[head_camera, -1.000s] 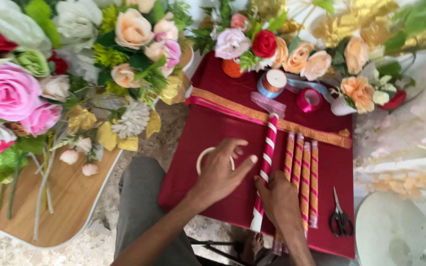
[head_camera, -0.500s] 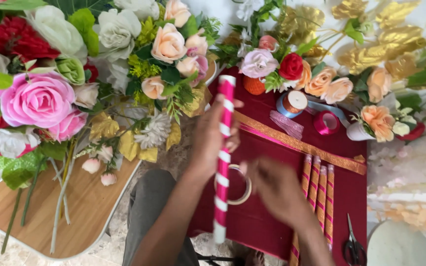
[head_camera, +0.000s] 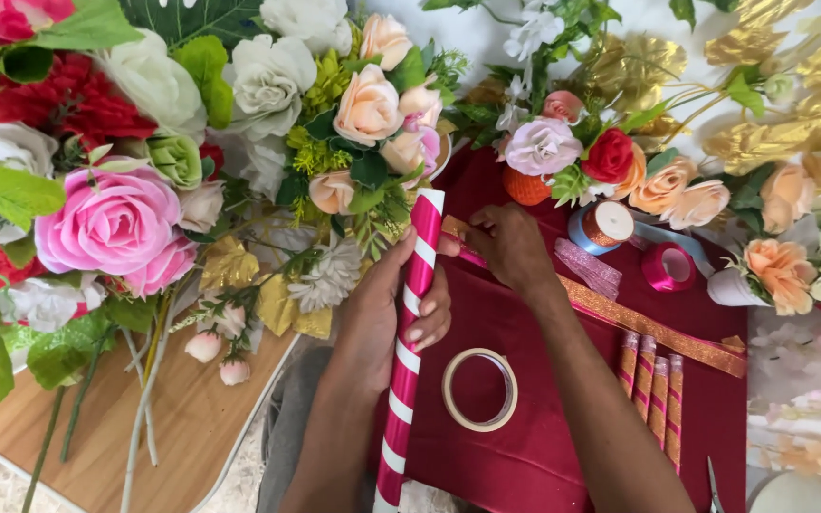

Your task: The person wraps decorative ribbon around a tube, using scissors to cut the ribbon and tape to secure it.

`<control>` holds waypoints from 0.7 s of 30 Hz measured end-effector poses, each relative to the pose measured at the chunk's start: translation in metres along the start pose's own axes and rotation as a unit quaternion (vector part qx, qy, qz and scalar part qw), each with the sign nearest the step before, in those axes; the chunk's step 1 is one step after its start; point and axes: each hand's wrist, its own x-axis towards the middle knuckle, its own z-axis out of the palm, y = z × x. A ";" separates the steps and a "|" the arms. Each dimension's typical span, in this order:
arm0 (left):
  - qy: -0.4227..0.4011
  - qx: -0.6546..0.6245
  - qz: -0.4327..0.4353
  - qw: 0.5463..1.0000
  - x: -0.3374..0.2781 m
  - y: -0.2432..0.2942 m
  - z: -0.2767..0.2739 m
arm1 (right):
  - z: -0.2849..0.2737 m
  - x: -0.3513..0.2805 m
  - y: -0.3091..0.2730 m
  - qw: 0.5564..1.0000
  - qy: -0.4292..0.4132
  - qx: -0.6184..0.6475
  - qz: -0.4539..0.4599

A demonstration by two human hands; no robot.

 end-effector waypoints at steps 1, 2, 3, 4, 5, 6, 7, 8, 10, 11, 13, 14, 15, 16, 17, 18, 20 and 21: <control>-0.006 -0.006 -0.003 1.000 0.001 -0.001 -0.001 | 0.000 -0.001 -0.001 1.000 -0.002 0.016 -0.015; -0.011 -0.013 -0.006 1.000 0.001 -0.001 -0.001 | -0.001 -0.002 -0.003 0.999 -0.005 0.032 -0.030; -0.011 -0.013 -0.006 1.000 0.001 -0.002 -0.001 | -0.002 -0.004 -0.006 0.999 -0.006 0.032 -0.031; -0.010 -0.015 -0.005 1.000 0.000 -0.002 -0.001 | -0.003 -0.006 -0.009 0.999 -0.003 0.041 -0.016; -0.010 -0.016 -0.004 1.000 0.001 -0.003 0.000 | -0.005 -0.008 -0.012 0.999 0.001 0.051 0.000; -0.011 -0.015 -0.004 1.000 0.001 -0.004 -0.001 | -0.005 -0.005 -0.009 0.999 0.002 0.051 -0.001; -0.008 -0.015 -0.006 1.000 0.002 -0.004 -0.002 | -0.005 -0.003 -0.006 0.999 0.000 0.054 -0.003; -0.006 -0.015 -0.008 1.000 0.002 -0.005 -0.002 | -0.004 -0.001 -0.002 0.998 -0.001 0.057 -0.006; -0.006 -0.014 -0.008 1.000 0.001 -0.004 -0.002 | -0.003 0.001 0.000 0.998 -0.007 0.054 -0.010; -0.005 -0.013 -0.006 1.000 0.001 -0.003 -0.002 | -0.002 0.002 0.001 0.998 -0.014 0.052 -0.015; -0.002 -0.011 -0.004 1.000 0.001 -0.003 -0.001 | -0.002 0.001 0.000 0.998 -0.008 0.055 -0.018; 0.001 -0.009 -0.002 1.000 0.002 -0.004 -0.001 | -0.002 0.000 -0.001 0.998 -0.002 0.057 -0.021; 0.002 -0.009 -0.003 1.000 0.002 -0.004 -0.001 | -0.003 0.000 0.000 0.998 -0.003 0.057 -0.020; 0.002 -0.009 -0.003 1.000 0.003 -0.004 -0.001 | -0.003 -0.001 0.001 0.998 0.002 0.056 -0.029; 0.002 -0.009 -0.003 1.000 0.003 -0.005 -0.001 | -0.004 -0.001 0.002 0.998 0.006 0.054 -0.039; 0.002 -0.008 -0.004 1.000 0.003 -0.005 -0.001 | -0.004 -0.001 0.002 0.998 0.006 0.055 -0.038; 0.000 -0.005 -0.003 1.000 0.004 -0.006 -0.001 | -0.006 -0.002 0.004 0.997 0.021 0.052 -0.061; 0.000 -0.005 -0.003 1.000 0.004 -0.007 0.000 | -0.007 -0.003 0.003 0.997 0.021 0.052 -0.060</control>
